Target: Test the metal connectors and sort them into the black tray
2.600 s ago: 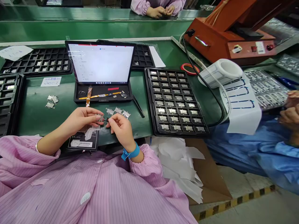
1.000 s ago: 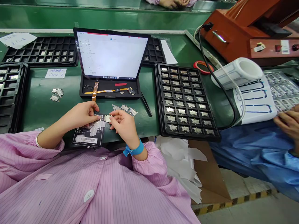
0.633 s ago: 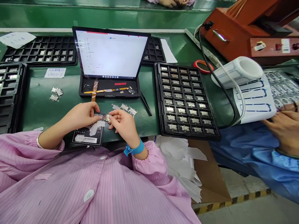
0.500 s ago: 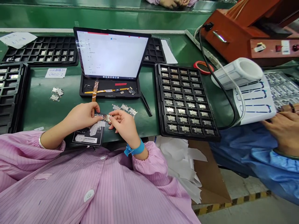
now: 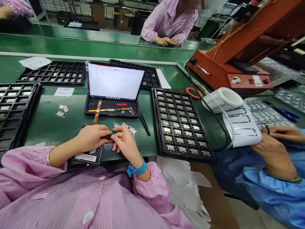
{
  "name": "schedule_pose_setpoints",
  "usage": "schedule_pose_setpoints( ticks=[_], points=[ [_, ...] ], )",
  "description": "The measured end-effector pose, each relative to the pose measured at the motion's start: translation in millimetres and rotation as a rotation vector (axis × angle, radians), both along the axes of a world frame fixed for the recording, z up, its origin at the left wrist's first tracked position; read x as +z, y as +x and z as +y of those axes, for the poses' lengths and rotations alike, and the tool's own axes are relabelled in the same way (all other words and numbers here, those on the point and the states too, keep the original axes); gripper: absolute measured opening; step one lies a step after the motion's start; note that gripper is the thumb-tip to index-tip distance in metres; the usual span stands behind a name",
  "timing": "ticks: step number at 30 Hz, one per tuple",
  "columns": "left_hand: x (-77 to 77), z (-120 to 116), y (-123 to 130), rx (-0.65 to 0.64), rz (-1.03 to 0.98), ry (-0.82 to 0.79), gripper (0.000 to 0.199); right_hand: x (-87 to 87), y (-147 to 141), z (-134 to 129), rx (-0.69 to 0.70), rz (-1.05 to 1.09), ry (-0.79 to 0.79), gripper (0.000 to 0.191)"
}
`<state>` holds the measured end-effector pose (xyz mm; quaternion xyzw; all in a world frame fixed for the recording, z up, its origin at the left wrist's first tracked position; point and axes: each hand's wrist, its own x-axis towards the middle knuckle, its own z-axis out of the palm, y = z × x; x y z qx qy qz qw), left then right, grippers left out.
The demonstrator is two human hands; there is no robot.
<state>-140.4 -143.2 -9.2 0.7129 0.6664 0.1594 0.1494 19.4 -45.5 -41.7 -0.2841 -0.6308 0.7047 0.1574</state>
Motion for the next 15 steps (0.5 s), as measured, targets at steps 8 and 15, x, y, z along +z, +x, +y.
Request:
schedule_pose_setpoints(
  ticks=[8, 15],
  points=[
    [-0.9, -1.8, -0.8, -0.014, 0.021, 0.046, 0.012, -0.7, -1.7, -1.3, -0.010, -0.012, 0.028, 0.036],
    [-1.1, -0.5, -2.3, 0.008, -0.049, 0.042, 0.013, -4.6, -5.5, 0.1, -0.059, 0.006, 0.065, 0.030]
  ],
)
